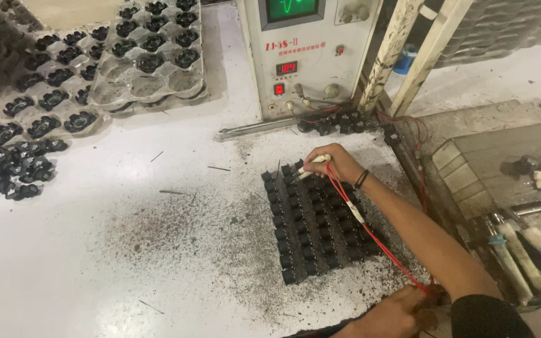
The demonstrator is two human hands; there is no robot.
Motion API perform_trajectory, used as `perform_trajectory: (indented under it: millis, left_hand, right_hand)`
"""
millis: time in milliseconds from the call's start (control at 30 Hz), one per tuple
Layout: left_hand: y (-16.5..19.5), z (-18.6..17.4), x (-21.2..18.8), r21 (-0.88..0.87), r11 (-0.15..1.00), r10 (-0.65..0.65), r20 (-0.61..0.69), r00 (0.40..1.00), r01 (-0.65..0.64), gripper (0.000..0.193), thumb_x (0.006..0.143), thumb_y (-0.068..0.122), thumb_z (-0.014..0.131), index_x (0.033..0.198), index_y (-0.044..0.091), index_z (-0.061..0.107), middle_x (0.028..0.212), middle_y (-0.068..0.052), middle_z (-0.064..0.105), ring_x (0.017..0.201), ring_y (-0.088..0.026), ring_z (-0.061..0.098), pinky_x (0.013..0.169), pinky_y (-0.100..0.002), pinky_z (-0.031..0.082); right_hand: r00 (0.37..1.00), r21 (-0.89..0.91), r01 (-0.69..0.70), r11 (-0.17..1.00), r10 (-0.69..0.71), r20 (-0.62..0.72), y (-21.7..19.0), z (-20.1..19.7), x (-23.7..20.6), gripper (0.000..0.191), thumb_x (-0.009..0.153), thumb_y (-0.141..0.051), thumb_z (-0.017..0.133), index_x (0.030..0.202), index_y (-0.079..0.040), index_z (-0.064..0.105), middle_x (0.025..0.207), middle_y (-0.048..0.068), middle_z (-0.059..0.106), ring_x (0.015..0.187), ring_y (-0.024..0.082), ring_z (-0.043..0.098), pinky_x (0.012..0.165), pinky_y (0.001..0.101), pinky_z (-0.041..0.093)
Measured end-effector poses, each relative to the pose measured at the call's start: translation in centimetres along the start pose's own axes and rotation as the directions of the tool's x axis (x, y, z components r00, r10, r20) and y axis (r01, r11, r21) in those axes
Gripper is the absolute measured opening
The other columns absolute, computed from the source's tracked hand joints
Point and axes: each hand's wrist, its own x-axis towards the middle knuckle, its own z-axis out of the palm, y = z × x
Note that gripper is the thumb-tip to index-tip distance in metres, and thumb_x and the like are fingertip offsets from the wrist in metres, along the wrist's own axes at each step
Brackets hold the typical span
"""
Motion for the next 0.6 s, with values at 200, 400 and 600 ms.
perform_trajectory:
  millis: [200, 400, 600]
  left_hand:
    - [0.8, -0.4, 0.3, 0.014, 1.000, -0.026, 0.003, 1.000, 0.026, 0.044, 0.079, 0.004, 0.064, 0.123, 0.005, 0.071, 0.144, -0.019, 0.055, 0.129, -0.032, 0.056, 0.117, -0.037, 0.048]
    - [1.8, -1.2, 1.4, 0.181, 0.984, -0.019, 0.123, 0.992, -0.004, 0.050, 0.066, 0.010, 0.070, 0.115, 0.002, 0.072, 0.152, -0.020, 0.056, 0.142, -0.031, 0.051, 0.120, -0.038, 0.044]
    - [2.1, -2.4, -0.9, 0.188, 0.982, -0.025, 0.209, 0.978, -0.015, 0.053, 0.060, 0.013, 0.074, 0.109, -0.006, 0.069, 0.153, -0.026, 0.052, 0.149, -0.038, 0.047, 0.123, -0.043, 0.043]
  right_hand:
    - [0.994, -0.125, 0.106, 0.986, -0.106, 0.005, -0.6, -0.7, -0.1, 0.020, 0.091, -0.021, 0.079, 0.098, -0.002, 0.077, 0.077, 0.001, 0.074, 0.062, 0.005, 0.064, 0.056, 0.0219, 0.051]
    - [0.995, -0.096, 0.097, 0.991, -0.100, -0.019, -1.1, -0.8, -3.4, 0.019, 0.091, -0.021, 0.080, 0.097, -0.002, 0.078, 0.074, 0.002, 0.072, 0.063, 0.006, 0.062, 0.055, 0.0227, 0.048]
    - [0.998, 0.008, 0.058, 0.998, -0.058, 0.004, 0.7, 0.5, -2.7, 0.017, 0.091, -0.022, 0.080, 0.097, -0.006, 0.079, 0.076, 0.004, 0.075, 0.065, 0.007, 0.066, 0.058, 0.0231, 0.054]
